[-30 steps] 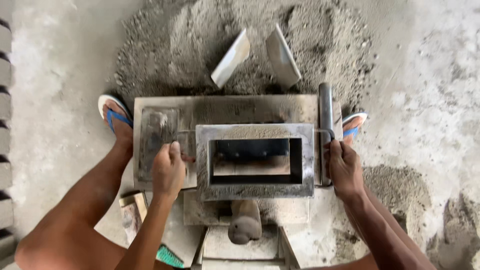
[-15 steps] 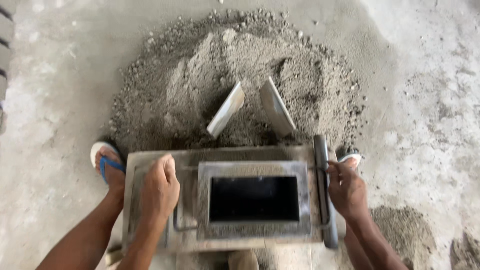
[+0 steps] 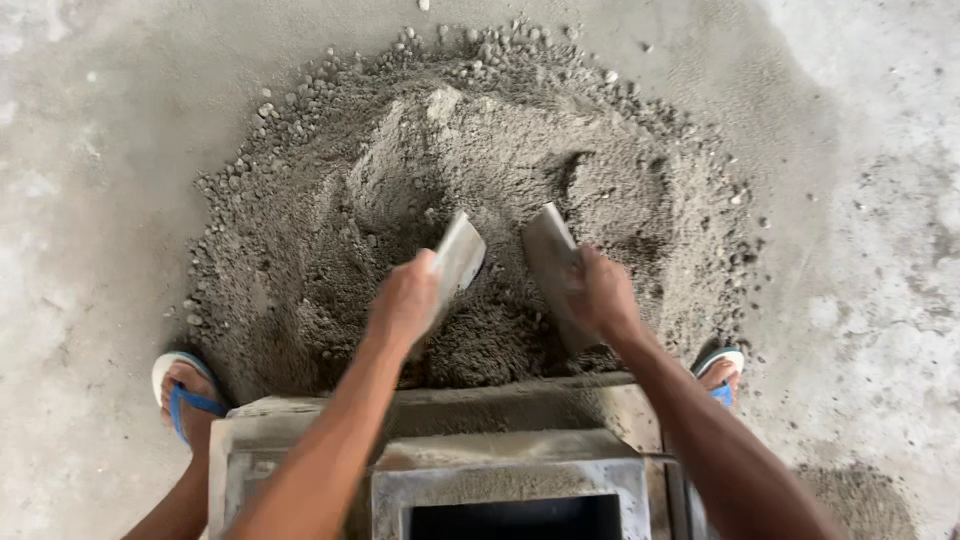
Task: The person scoops a cement mixture into a rectangular metal mold, levels the surface with a straight edge, and compacts it using a wooden block and a hammer. They then flip the mold to release the formed brick onto a drying area and repeat the process.
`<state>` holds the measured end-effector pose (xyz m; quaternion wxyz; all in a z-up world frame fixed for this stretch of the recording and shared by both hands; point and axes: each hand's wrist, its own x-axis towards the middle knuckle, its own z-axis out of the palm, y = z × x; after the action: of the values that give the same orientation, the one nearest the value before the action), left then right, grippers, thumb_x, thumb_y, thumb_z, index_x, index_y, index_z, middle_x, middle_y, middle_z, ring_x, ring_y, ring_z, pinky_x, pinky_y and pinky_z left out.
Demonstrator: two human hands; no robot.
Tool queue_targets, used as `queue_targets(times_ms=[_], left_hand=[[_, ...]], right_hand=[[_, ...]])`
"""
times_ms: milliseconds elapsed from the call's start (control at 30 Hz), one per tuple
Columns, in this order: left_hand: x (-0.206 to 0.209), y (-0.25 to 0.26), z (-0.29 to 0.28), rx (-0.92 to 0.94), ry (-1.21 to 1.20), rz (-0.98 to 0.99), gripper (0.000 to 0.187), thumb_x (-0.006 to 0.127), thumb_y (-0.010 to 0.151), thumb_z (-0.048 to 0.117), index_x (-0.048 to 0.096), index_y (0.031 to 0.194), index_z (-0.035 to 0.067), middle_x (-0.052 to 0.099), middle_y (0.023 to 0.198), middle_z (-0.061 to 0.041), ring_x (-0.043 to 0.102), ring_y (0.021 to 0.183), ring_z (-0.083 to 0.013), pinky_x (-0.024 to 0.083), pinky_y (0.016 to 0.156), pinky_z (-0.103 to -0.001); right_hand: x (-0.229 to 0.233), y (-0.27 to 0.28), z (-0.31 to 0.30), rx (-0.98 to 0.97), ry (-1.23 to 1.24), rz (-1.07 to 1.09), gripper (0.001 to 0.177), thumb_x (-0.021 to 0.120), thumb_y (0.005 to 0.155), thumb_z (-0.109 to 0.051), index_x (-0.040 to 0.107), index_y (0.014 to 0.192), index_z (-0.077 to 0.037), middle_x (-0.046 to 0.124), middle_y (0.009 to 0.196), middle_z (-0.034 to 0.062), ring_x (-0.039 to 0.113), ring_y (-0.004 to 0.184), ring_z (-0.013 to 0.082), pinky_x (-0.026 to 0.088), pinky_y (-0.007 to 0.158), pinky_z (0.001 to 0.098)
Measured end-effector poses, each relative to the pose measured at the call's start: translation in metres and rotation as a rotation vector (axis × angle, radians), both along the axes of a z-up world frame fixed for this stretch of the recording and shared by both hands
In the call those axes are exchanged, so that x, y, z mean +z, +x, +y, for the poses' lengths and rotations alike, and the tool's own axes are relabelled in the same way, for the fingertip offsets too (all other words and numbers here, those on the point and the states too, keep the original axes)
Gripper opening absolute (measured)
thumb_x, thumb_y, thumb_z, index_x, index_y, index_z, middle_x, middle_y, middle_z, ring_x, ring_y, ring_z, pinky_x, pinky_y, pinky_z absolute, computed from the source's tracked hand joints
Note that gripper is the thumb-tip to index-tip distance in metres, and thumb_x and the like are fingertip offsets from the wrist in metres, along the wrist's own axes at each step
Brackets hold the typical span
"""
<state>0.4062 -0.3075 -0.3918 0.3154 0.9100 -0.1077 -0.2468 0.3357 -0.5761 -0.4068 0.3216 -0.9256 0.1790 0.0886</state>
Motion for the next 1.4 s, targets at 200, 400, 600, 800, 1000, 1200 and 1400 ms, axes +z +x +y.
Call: queue_targets(times_ms=[200, 400, 600, 800, 1000, 1200, 1400], left_hand=[[0.014, 0.014, 0.192, -0.052, 0.163, -0.462, 0.033, 0.042, 0.099, 0.030, 0.058, 0.098, 0.001, 0.050, 0.054, -0.007, 0.043, 0.036, -0.0158, 0.036, 0.034, -0.024], [-0.060, -0.012, 0.214, 0.123, 0.350, -0.017, 0.038, 0.035, 0.097, 0.035, 0.043, 0.080, 0.002, 0.052, 0.056, -0.025, 0.054, 0.053, -0.0444, 0.031, 0.052, -0.049], [-0.050, -0.022, 0.180, 0.175, 0.204, -0.027, 0.042, 0.038, 0.098, 0.032, 0.040, 0.067, 0.004, 0.035, 0.038, -0.010, 0.034, 0.029, -0.0227, 0.020, 0.038, -0.038], [-0.064, -0.033, 0.143, 0.293, -0.071, 0.045, 0.032, 0.046, 0.093, 0.018, 0.062, 0.110, -0.004, 0.059, 0.051, -0.022, 0.047, 0.028, -0.0222, 0.035, 0.030, -0.036], [-0.060, -0.043, 0.078, 0.287, -0.131, 0.186, 0.038, 0.044, 0.085, 0.000, 0.054, 0.119, -0.010, 0.064, 0.079, -0.034, 0.062, 0.048, -0.0372, 0.047, 0.040, -0.042], [-0.065, -0.040, 0.040, 0.444, -0.479, 0.305, 0.033, 0.039, 0.090, 0.005, 0.048, 0.107, -0.021, 0.056, 0.061, -0.032, 0.041, 0.042, -0.0190, 0.031, 0.045, -0.039], [-0.005, -0.038, 0.027, 0.220, -0.343, 0.065, 0.041, 0.040, 0.093, 0.004, 0.035, 0.123, -0.024, 0.059, 0.070, -0.032, 0.048, 0.037, -0.0155, 0.031, 0.033, -0.030]], right_hand=[[0.049, -0.034, -0.068, 0.293, -0.298, 0.139, 0.013, 0.051, 0.088, -0.016, 0.053, 0.101, -0.014, 0.065, 0.071, 0.0135, 0.065, 0.056, 0.0290, 0.049, 0.051, 0.0374], [-0.007, -0.044, -0.077, 0.453, -0.048, 0.160, 0.023, 0.034, 0.096, -0.028, 0.047, 0.081, -0.015, 0.048, 0.052, -0.0022, 0.043, 0.030, 0.0084, 0.043, 0.022, 0.0216], [0.009, -0.014, 0.006, 0.165, -0.030, 0.466, 0.036, 0.037, 0.100, -0.036, 0.055, 0.076, -0.016, 0.047, 0.048, -0.0013, 0.035, 0.034, 0.0085, 0.029, 0.030, 0.0215], [-0.013, -0.007, 0.060, -0.104, 0.259, 0.303, 0.040, 0.043, 0.097, -0.029, 0.054, 0.064, -0.010, 0.049, 0.045, 0.0068, 0.046, 0.040, 0.0191, 0.039, 0.044, 0.0344], [-0.015, 0.001, 0.098, -0.361, 0.448, 0.328, 0.034, 0.040, 0.094, -0.026, 0.053, 0.071, -0.005, 0.042, 0.054, 0.0084, 0.039, 0.050, 0.0187, 0.034, 0.049, 0.0385], [-0.054, -0.018, 0.070, -0.561, 0.570, 0.162, 0.027, 0.038, 0.091, -0.023, 0.057, 0.082, -0.006, 0.037, 0.055, 0.0011, 0.033, 0.048, 0.0114, 0.028, 0.048, 0.0299], [0.001, -0.024, 0.070, -0.625, 0.524, 0.096, 0.043, 0.048, 0.088, -0.037, 0.064, 0.113, -0.006, 0.061, 0.103, 0.0251, 0.057, 0.098, 0.0315, 0.039, 0.086, 0.0450]])
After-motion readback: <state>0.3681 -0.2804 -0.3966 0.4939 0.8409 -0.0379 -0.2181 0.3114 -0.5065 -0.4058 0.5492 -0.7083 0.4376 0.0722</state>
